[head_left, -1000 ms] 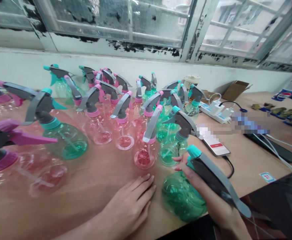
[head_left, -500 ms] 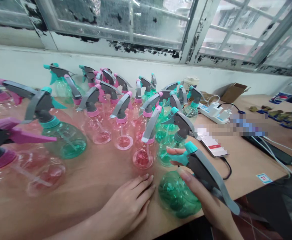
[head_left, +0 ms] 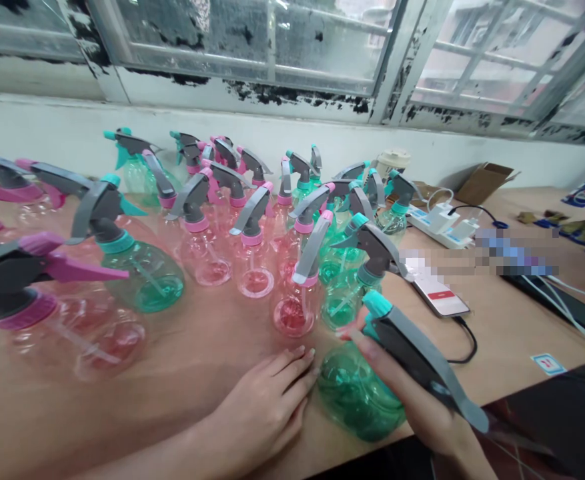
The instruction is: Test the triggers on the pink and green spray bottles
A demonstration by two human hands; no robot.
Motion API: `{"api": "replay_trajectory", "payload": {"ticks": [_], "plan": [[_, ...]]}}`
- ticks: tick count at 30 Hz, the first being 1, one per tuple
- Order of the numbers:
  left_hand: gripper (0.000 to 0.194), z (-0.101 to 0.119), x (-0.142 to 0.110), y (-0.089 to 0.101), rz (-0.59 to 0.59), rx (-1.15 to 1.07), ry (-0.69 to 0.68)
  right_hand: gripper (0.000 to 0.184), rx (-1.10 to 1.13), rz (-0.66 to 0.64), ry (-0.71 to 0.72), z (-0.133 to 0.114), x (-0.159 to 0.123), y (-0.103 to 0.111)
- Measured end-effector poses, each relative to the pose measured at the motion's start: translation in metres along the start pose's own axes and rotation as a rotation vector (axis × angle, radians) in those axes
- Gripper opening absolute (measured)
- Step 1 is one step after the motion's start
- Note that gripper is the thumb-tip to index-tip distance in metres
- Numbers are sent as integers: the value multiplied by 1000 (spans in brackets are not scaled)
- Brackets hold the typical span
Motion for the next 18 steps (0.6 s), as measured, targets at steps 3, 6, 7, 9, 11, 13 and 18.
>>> {"api": "replay_trajectory", "payload": {"ticks": [3,6,7,9,11,13,18], "plan": [[34,1,1,-1,-20,6,-5,15,83,-45,0,-1,-1,-3],[33,2,3,2,-10,15,-2,24,117,-21,17,-1,-3,-3],[33,2,3,3,-4,14,-1,24,117,-12,21,0,-4,-3],[34,2,4,4,-1,10,5,26,119,-9,32,2,-4,-4],[34,2,4,4,-8,6,7,28,125,-26,31,4,-4,-5],[34,3,4,3,-13,4,5,28,131,-45,26,6,-4,-5],[36,2,3,3,2,-6,14,27,134,-37,30,7,-5,-5]]}}
Point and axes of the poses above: each hand's wrist, its own x-axis towards the middle knuckle, its own y-axis out of the back of the hand, z = x × y, the point moved 6 cm from there along x, towards the middle knuckle
